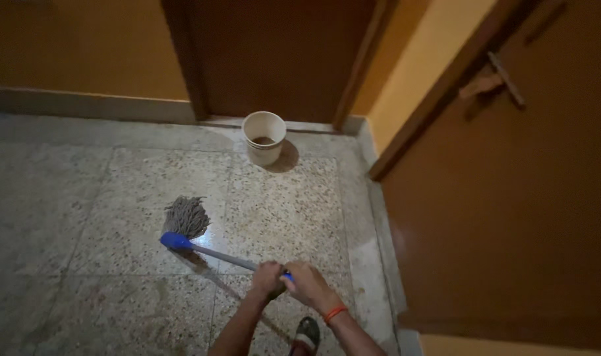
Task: The person mops the floor in a hallway using a mop and a bucket of water, moving the mop back and forth across the tiled surface.
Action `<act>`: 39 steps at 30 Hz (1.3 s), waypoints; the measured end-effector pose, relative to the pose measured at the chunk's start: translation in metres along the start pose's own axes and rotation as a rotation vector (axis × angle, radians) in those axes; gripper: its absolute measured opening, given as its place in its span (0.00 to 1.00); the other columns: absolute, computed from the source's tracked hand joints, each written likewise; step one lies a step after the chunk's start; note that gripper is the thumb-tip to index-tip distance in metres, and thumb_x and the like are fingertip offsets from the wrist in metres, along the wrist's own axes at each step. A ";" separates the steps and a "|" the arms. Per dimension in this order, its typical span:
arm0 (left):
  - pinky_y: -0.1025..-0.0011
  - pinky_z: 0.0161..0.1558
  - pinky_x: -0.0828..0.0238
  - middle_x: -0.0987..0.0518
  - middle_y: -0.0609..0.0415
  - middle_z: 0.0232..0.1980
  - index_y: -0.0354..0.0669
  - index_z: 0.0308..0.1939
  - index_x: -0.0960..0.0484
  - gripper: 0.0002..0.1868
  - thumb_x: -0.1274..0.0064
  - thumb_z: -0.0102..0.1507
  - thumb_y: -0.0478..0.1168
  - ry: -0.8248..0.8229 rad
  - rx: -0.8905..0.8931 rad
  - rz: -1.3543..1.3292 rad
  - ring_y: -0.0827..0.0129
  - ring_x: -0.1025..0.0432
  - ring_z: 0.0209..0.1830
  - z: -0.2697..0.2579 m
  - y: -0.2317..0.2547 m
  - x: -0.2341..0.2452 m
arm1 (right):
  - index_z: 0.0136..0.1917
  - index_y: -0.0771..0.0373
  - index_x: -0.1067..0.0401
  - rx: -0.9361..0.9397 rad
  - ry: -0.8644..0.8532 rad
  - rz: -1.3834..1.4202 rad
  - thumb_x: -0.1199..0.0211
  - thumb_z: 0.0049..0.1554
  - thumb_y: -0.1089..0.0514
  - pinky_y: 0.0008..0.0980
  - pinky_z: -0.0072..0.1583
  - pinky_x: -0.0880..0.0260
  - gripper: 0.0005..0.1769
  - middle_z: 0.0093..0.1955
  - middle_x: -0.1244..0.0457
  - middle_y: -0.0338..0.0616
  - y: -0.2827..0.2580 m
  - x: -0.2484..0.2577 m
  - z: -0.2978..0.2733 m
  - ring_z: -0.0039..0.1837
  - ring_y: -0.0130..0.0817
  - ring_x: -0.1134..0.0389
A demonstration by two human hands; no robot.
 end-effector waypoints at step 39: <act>0.49 0.55 0.31 0.19 0.34 0.54 0.37 0.53 0.19 0.27 0.46 0.62 0.57 0.403 -0.561 -0.571 0.40 0.26 0.55 0.213 0.264 0.071 | 0.33 0.57 0.21 -0.383 0.088 -0.896 0.42 0.59 0.52 0.39 0.35 0.28 0.16 0.31 0.32 0.52 0.064 0.274 0.055 0.35 0.41 0.26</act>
Point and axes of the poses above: each hand's wrist, its own z-axis towards the middle knuckle, its own x-axis out of the back of the hand, y = z × x, the point moved 1 cm from there along z, towards the middle knuckle
